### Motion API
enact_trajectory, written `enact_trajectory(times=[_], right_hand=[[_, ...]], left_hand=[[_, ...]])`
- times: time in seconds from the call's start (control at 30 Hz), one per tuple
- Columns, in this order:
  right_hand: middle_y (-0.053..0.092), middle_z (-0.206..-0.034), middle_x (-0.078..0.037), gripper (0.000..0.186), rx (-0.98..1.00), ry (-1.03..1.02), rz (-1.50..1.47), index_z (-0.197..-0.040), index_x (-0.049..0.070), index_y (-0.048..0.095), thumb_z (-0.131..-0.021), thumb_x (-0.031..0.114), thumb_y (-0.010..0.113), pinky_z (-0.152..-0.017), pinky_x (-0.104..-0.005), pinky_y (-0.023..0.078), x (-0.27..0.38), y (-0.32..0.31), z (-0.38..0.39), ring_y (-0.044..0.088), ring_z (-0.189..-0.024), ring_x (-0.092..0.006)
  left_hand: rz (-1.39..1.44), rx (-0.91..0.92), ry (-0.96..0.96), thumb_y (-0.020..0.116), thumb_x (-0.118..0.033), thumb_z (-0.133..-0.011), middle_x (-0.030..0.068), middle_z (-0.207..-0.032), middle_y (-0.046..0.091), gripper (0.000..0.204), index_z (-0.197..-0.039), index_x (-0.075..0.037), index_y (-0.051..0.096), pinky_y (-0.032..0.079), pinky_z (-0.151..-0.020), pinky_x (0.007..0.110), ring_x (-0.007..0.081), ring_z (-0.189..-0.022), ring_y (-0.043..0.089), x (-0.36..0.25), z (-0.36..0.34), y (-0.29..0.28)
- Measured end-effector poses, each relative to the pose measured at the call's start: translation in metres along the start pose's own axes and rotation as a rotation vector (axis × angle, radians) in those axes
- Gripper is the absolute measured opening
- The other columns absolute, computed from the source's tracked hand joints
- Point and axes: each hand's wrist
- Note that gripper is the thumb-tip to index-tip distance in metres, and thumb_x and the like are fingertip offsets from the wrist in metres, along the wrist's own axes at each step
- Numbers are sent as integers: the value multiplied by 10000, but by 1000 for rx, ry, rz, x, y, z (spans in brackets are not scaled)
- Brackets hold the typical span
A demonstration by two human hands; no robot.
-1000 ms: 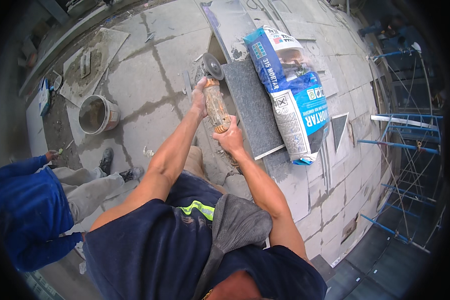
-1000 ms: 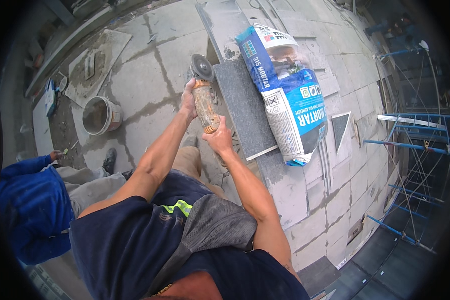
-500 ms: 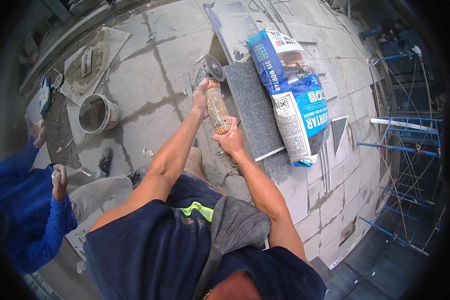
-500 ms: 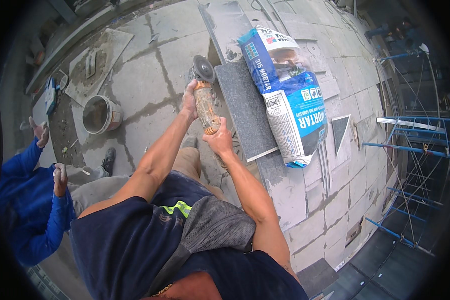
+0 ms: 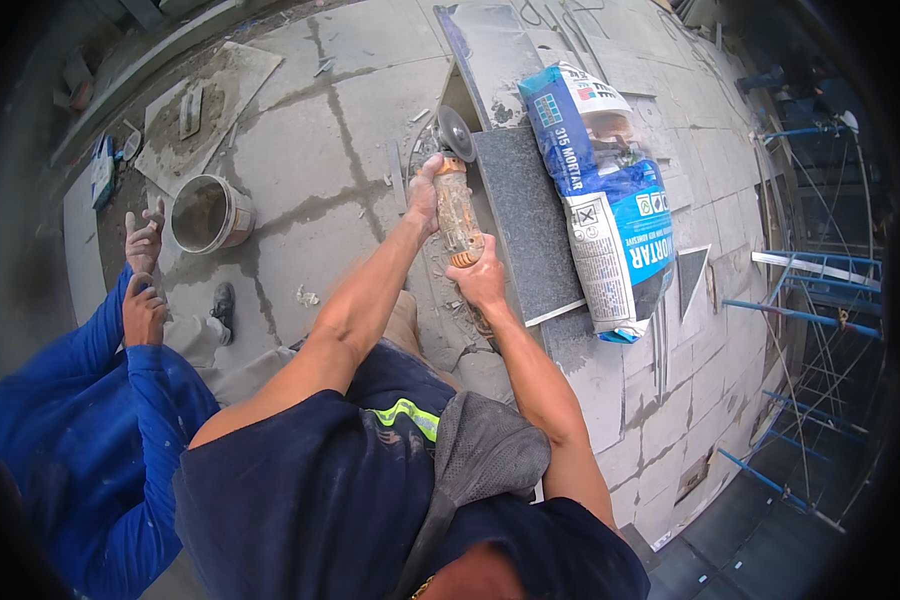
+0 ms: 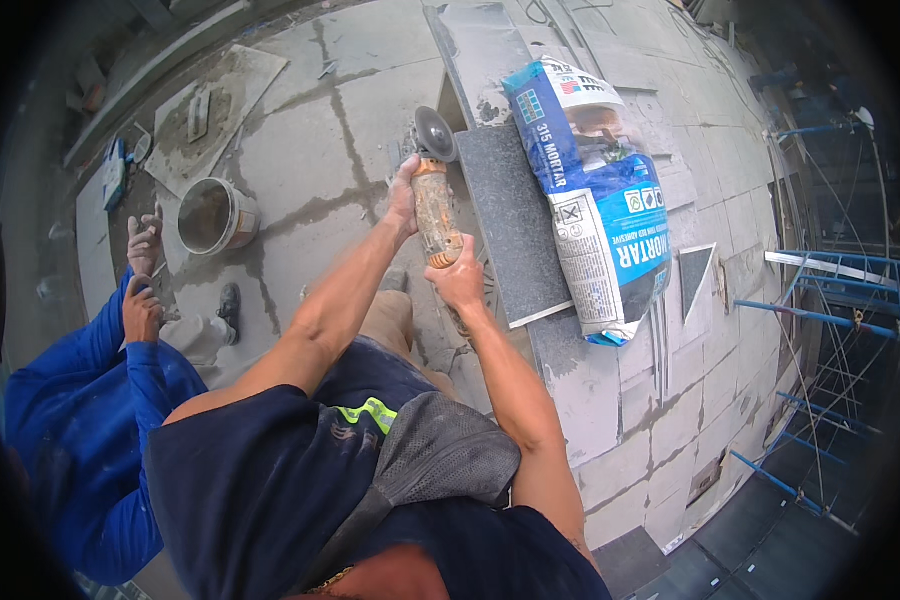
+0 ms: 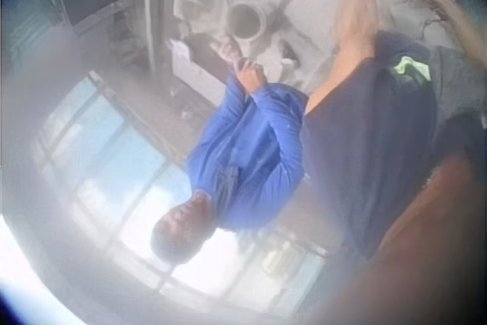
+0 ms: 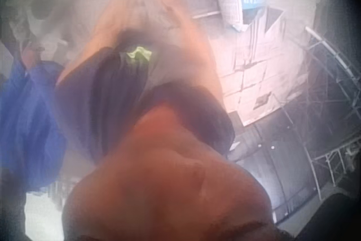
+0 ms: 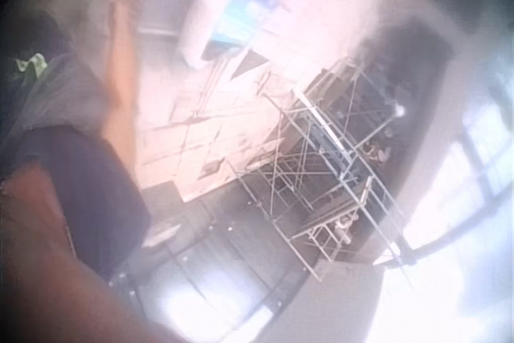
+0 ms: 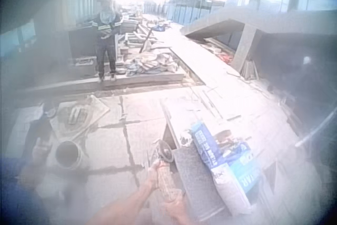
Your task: The person uses an angle grinder to cut a rectangular tile on a rooftop construction site. They reposition the tile and continue cutting along marked lines, then hand the cut tile to a coworker and resume cutting another tile.
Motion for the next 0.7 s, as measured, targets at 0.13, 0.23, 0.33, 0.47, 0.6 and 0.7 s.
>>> enact_trajectory(times=[0.13,0.23,0.33,0.47,0.6,0.7], right_hand=[[708,-934,-214,678,-63,-79,11,-1239,83,432,-669,201,780,-743,-477,557,-1,-2,6,704,-806,-405],[708,-944,-219,665,-46,-89,23,-1228,85,435,-671,199,780,-766,-483,552,8,0,10,702,-842,-409],[697,-959,-250,686,-89,-100,54,-1243,89,421,-671,198,784,-802,-505,538,6,2,11,679,-910,-447],[689,-975,-270,722,-72,-85,54,-1260,94,410,-659,189,798,-812,-512,533,7,-1,11,664,-927,-468],[697,-965,-244,716,-85,-98,64,-1259,97,430,-660,233,797,-807,-491,543,4,1,12,685,-896,-437],[694,-974,-259,719,-45,-35,44,-1257,96,415,-658,188,802,-818,-492,541,13,-2,15,677,-924,-447]], left_hand=[[-156,-100,114,570,-613,-870,113,-791,650,604,-1076,-46,606,582,-554,407,246,-625,676,6,-6,-5],[-106,-35,89,576,-611,-864,114,-785,650,610,-1068,-37,607,580,-547,401,246,-622,678,7,-6,-5],[6,19,4,583,-601,-862,119,-766,643,612,-1061,-23,608,578,-540,399,251,-621,681,3,1,-5],[19,58,10,593,-599,-857,123,-781,647,614,-1074,-24,611,576,-551,397,255,-629,680,4,1,-7],[-30,41,-6,536,-662,-857,131,-789,660,653,-1092,-55,599,588,-547,395,243,-659,689,10,-8,-14],[-30,36,-11,537,-667,-853,145,-778,667,657,-1091,-58,600,588,-546,396,246,-643,686,10,-7,-17]])
Point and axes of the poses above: each hand's wrist, its own z-axis away from the middle knuckle, its own y-axis out of the palm, x = y × z
